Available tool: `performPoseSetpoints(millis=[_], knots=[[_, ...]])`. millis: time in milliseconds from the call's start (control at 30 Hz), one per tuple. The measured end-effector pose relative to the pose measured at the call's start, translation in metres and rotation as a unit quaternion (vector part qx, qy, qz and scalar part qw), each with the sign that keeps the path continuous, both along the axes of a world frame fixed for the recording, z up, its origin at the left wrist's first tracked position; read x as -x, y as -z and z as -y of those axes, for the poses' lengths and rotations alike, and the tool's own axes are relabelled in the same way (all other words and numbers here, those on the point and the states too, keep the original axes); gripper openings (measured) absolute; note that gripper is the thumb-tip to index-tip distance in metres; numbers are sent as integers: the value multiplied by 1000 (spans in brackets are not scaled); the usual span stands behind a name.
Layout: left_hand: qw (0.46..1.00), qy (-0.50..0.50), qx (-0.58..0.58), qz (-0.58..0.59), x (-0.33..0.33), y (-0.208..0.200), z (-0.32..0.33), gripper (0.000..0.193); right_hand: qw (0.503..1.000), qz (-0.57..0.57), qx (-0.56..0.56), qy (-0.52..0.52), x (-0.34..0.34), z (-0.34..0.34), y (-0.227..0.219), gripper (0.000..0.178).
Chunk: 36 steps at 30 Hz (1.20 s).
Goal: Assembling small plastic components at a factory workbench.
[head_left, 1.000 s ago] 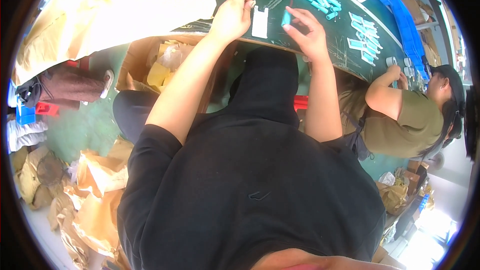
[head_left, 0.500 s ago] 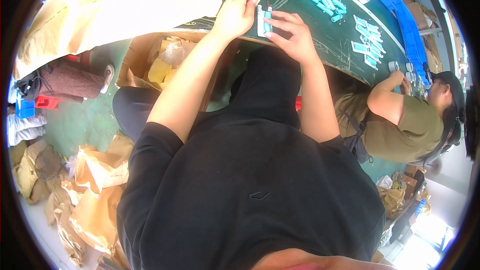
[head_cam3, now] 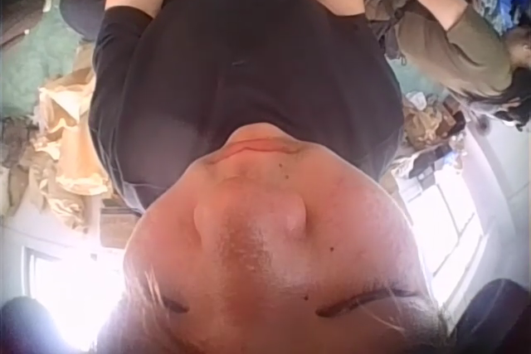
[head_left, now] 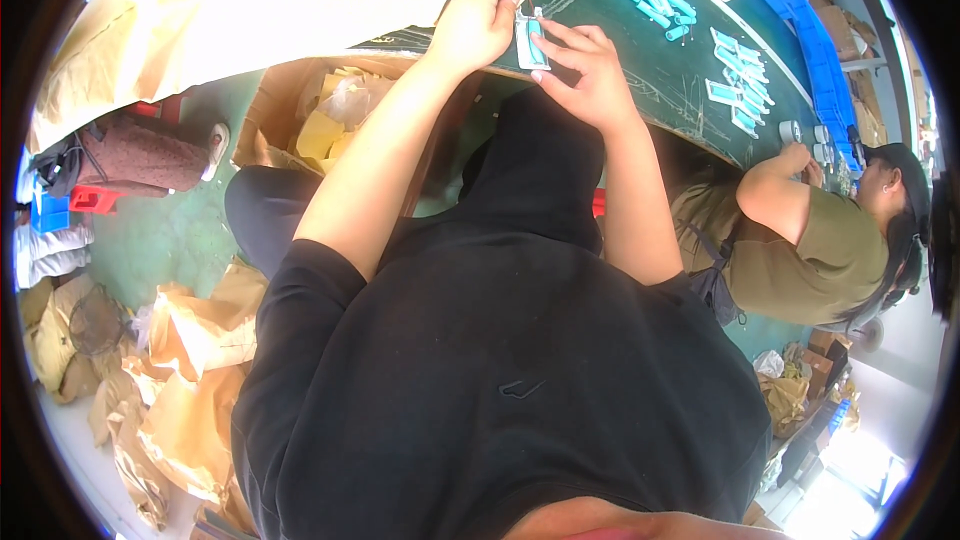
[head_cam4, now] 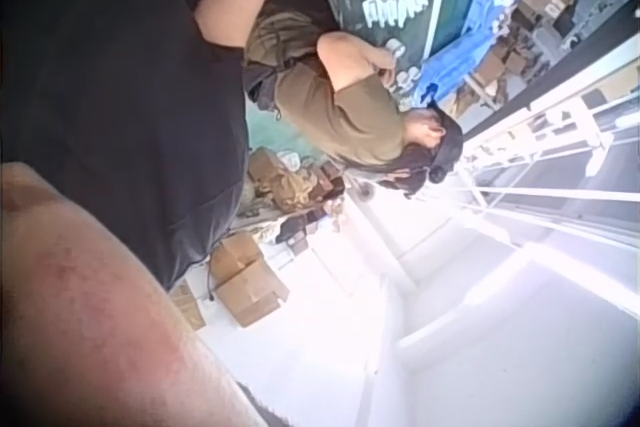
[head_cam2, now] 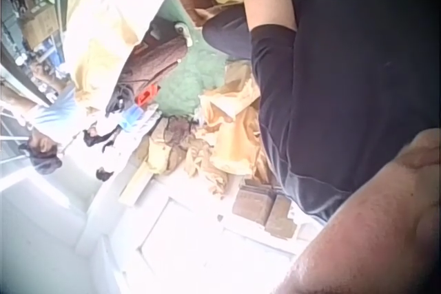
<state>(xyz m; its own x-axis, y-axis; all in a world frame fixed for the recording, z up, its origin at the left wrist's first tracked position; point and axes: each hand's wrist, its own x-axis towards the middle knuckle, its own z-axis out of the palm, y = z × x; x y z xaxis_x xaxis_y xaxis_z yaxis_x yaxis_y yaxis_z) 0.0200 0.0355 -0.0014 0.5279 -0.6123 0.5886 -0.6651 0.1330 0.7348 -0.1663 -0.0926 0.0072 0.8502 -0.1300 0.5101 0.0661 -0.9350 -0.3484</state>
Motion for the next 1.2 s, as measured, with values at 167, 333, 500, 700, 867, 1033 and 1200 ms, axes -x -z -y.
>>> performPoseSetpoints(millis=[167, 333, 500, 700, 867, 1033, 1200], knots=[[999, -3, 9, 31, 2, 0, 3, 10, 999, 31, 22, -9, 1, 5, 2, 46], [999, -16, -8, 43, 4, 0, 3, 9, 1000, 20, 5, -17, 2, 4, 3, 53], [999, -41, -32, 3, 2, 3, -4, 11, 991, 79, -106, 32, 17, 18, -6, 51], [894, 206, 150, -367, 15, 12, -23, 5, 906, 89, 30, 412, 80, 148, -16, 45], [783, 449, -143, -406, 3, 3, -121, 7, 767, 68, 141, 623, 101, 202, -52, 46], [807, 198, -436, -345, -69, 44, -212, 14, 856, 78, -59, 507, 68, 201, -38, 43], [798, -104, -591, -63, -82, 88, -260, 42, 834, -87, 2, 544, 31, 167, 1, 58]])
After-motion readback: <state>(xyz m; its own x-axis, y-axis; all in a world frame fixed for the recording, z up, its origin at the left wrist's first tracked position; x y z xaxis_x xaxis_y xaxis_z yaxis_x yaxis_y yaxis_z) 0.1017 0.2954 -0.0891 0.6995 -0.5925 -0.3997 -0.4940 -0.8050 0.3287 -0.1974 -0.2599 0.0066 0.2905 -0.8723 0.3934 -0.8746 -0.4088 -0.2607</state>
